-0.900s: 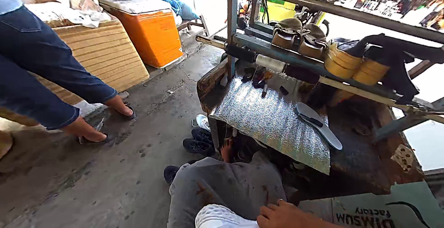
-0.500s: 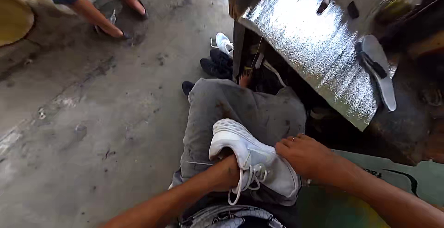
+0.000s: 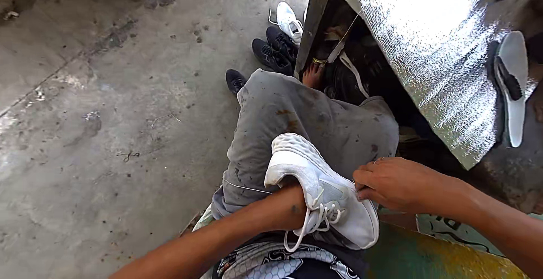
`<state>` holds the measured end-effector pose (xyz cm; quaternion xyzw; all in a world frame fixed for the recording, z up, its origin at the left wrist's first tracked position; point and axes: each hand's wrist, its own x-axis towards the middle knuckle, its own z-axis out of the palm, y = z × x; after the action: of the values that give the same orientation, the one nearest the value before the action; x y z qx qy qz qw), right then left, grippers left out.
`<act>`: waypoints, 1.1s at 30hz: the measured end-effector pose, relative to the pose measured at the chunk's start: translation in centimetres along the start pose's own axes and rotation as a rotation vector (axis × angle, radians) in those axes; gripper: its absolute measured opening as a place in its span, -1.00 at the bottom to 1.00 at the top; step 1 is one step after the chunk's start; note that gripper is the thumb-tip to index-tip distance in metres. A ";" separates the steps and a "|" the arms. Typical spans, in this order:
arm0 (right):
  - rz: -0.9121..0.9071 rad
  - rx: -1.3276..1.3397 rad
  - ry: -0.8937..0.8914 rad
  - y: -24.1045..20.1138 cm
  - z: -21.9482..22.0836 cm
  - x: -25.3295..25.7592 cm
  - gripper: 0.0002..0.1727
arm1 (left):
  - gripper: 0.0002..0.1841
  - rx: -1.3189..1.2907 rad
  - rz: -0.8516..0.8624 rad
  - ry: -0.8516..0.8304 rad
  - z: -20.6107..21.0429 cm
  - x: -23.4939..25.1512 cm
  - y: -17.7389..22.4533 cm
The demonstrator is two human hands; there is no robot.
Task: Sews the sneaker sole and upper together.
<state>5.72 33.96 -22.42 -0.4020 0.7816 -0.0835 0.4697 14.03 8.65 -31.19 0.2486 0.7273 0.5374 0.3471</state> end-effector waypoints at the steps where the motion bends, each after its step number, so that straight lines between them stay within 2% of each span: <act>1: -0.002 -0.027 0.024 0.3 0.0 0.2 -0.69 | -0.75 0.005 -0.007 0.003 0.0 0.1 0.1; 3: -0.007 -0.109 0.126 0.9 0.4 0.4 -0.63 | -0.76 0.020 -0.035 0.012 0.0 0.2 0.3; 5: -0.005 -0.194 0.336 1.8 0.9 -0.1 -0.42 | -0.75 0.017 -0.043 0.066 0.1 0.1 0.4; 7: 0.048 -0.247 0.490 2.8 1.2 -1.5 -0.30 | -0.76 -0.017 -0.014 0.171 0.4 -0.3 0.4; 11: 0.308 -0.205 0.666 5.6 2.5 -6.0 -0.20 | -0.92 -0.092 0.119 0.400 1.6 -0.5 -0.5; 13: 0.408 -0.090 0.645 6.0 4.3 -7.3 -0.14 | -0.92 -0.042 0.146 0.436 2.1 -0.6 -0.9; 14: 0.390 -0.010 0.607 5.5 5.6 -7.4 -0.11 | -0.89 -0.007 0.129 0.433 2.3 -0.8 -0.9; 17: 0.199 0.316 0.413 3.6 7.9 -6.9 -0.06 | -0.79 0.075 0.092 0.414 2.7 -1.1 -1.1; 19: 0.027 0.537 0.374 3.1 8.3 -6.8 -0.12 | -0.78 0.144 0.121 0.427 2.8 -1.0 -1.1; 22: -0.191 0.771 0.574 2.5 8.1 -5.9 -0.48 | -0.78 0.207 0.149 0.423 2.7 -1.0 -1.4; 24: -0.119 0.630 0.717 1.9 7.5 -4.7 -0.73 | -0.77 0.201 0.152 0.416 2.8 -1.1 -1.5; 26: 0.053 0.388 0.688 1.6 7.4 -3.4 -0.73 | -0.77 0.196 0.158 0.416 2.9 -1.1 -1.7; 28: 0.123 0.349 0.621 1.1 7.3 -2.5 -0.75 | -0.77 0.209 0.169 0.423 3.0 -1.3 -1.9; 30: 0.102 0.609 0.687 0.7 7.1 -3.0 -0.76 | -0.75 0.187 0.177 0.418 3.0 -1.5 -2.0; 32: 0.045 1.101 0.775 0.3 6.8 -4.6 -0.77 | -0.73 0.164 0.197 0.404 3.0 -1.9 -2.3; 33: -0.011 1.328 0.746 0.1 6.8 -5.4 -0.79 | -0.73 0.164 0.220 0.395 3.1 -2.1 -2.6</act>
<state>12.37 39.53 -22.53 0.0159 0.6721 -0.6690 0.3171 17.76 8.18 -33.77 0.2438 0.7908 0.5494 0.1158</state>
